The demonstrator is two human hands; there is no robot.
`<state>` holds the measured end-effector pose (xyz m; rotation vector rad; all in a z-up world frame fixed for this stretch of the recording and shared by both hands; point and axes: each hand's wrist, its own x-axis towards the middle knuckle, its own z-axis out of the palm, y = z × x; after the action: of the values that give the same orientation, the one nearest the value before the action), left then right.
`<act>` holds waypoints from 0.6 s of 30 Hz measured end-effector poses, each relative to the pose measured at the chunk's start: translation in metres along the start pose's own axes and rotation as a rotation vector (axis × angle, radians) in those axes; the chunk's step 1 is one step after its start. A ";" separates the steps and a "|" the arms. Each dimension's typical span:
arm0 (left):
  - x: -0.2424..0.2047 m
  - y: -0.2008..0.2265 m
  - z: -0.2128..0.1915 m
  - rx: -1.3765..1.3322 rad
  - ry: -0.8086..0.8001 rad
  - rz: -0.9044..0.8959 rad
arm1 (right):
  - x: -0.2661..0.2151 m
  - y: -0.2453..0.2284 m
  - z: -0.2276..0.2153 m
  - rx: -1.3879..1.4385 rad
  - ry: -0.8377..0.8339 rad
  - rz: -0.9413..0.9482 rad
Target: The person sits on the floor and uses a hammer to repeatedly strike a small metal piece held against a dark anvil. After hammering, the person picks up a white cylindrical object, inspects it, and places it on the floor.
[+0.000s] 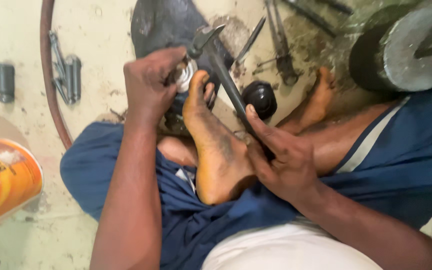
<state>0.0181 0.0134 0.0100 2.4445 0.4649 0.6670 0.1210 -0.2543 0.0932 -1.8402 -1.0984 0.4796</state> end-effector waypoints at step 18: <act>-0.001 0.014 -0.006 0.084 -0.107 0.120 | 0.002 0.011 -0.005 0.044 0.051 0.109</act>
<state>0.0166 0.0049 0.0222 2.5883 0.3119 0.5722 0.1309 -0.2571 0.0863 -1.8701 -0.9503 0.5135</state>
